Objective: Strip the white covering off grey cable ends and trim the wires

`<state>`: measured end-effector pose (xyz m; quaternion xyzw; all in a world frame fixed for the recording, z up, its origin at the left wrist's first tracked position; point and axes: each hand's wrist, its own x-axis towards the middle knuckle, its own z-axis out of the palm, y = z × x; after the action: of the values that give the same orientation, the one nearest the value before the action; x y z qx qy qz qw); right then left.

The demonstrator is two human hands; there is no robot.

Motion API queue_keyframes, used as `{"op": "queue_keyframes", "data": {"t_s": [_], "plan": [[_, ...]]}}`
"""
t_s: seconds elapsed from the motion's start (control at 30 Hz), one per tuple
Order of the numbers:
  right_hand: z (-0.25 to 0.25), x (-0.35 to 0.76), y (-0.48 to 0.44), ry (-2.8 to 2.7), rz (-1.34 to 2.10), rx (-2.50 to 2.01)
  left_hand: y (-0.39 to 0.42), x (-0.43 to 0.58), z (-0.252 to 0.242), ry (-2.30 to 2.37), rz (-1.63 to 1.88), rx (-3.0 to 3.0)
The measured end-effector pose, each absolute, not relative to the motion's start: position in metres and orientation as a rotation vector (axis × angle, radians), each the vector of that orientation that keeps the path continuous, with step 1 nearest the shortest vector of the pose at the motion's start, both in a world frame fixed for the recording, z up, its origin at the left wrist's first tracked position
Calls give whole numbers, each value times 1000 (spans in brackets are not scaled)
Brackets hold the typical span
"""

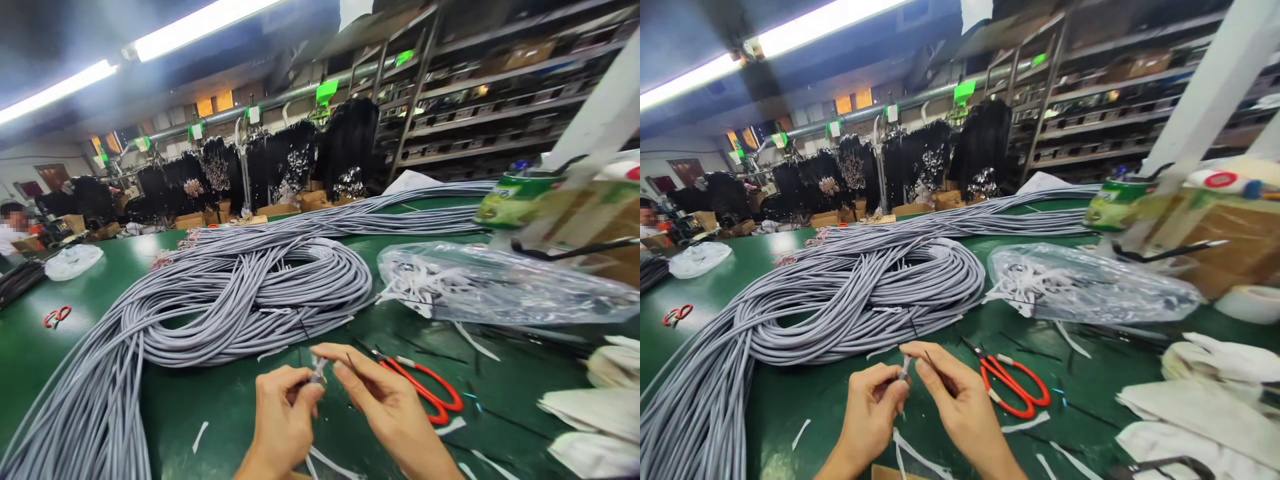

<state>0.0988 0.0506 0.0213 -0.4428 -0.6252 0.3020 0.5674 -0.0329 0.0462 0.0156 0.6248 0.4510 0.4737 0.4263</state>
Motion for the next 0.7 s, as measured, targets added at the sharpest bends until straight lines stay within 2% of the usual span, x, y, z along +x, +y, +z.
{"op": "queue_keyframes", "data": {"t_s": [0.1, 0.27, 0.4, 0.5, 0.7], "plan": [[21, 100, 50, -1589, 734, -1011, 50, -36, 25, 936, 1097, 1256], [17, 94, 49, -1693, 350, -934, 53, -39, 27, 834, 1011, 1009], [14, 90, 48, -1760, 185, -953, 53, -38, 23, 957, 1150, 930], [13, 85, 48, -1805, 234, -993, 54, -40, 22, 981, 1267, 888], [21, 78, 38, -1838, 428, -1014, 57, -50, 29, 899, 1222, 951]]}}
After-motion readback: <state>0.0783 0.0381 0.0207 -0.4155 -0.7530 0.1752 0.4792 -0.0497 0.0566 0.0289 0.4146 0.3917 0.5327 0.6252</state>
